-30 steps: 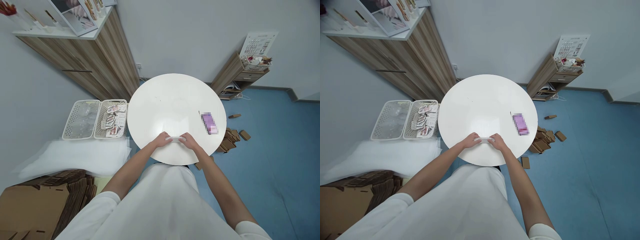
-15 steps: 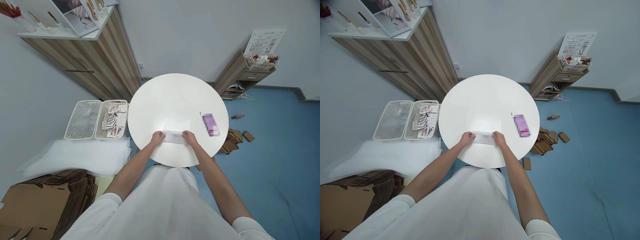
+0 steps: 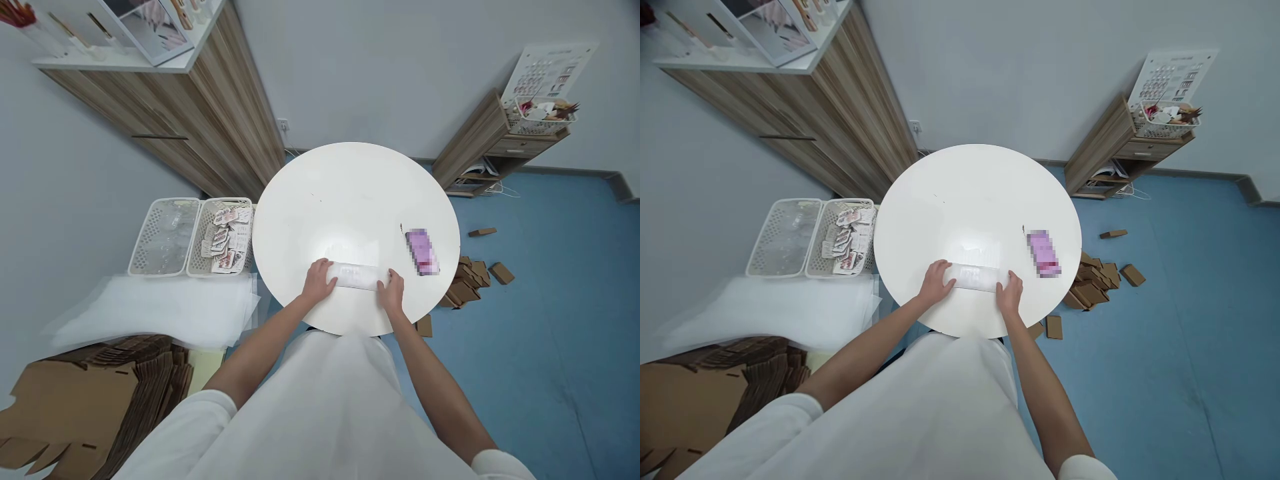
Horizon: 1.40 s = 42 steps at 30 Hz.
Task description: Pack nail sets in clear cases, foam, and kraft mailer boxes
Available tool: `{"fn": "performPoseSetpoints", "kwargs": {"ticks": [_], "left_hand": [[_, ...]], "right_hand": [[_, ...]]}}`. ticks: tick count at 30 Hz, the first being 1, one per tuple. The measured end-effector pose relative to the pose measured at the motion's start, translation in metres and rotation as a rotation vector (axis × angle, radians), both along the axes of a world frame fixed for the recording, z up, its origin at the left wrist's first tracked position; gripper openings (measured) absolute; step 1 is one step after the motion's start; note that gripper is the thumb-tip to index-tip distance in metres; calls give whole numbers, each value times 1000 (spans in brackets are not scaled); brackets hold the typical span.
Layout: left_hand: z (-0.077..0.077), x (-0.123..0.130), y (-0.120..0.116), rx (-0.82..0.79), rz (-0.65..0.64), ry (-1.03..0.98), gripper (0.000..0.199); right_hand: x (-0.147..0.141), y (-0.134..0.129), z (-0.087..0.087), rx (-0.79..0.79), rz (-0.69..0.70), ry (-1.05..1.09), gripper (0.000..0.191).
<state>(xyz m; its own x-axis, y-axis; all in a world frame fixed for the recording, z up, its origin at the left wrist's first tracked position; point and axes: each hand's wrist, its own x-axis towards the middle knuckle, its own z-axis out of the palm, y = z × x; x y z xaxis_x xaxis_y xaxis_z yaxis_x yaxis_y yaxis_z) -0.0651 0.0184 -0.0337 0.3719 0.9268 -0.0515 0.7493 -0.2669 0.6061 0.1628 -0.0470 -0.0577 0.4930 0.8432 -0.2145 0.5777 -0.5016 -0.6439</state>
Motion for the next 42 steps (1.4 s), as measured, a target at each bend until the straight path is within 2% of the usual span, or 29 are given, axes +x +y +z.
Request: {"fn": "performPoseSetpoints", "kwargs": {"ticks": [3,5,8,13,16,17,19,23,28,30,32,36,38,42], "left_hand": [[4,14,-9,42,-286,43,44],[4,21,-12,42,-387,91,47],[0,24,-13,15,-422,168,52],[-3,21,-13,-33,-442,216,55],[-4,20,-14,-34,-442,226,58],[-4,21,-14,-33,-444,230,58],[-4,22,-14,-29,-449,241,59],[-4,23,-14,-32,-456,270,59],[-4,21,-16,-29,-426,247,69],[-3,19,-19,-12,-388,227,75],[-2,16,-23,19,-405,223,77],[-3,15,-27,47,-469,284,66],[-3,15,-27,41,-456,300,60],[-2,13,-30,-2,-420,249,56]], "right_hand": [[-8,-27,-5,-10,-141,192,63],[-16,-37,-7,-90,-110,353,62],[-28,-34,-4,-197,-62,494,62],[-32,-2,6,-181,-179,413,80],[-26,14,9,-135,-246,488,87],[-24,18,10,-116,-265,526,85],[-20,27,12,-95,-261,575,68],[-22,44,19,-105,-148,634,27],[-40,57,24,-133,-3,718,14],[-45,58,23,-145,31,728,14],[-47,59,22,-153,52,719,16],[-41,57,21,-164,93,683,23],[-37,52,21,-142,161,544,29],[-35,37,20,-86,418,116,47]]}}
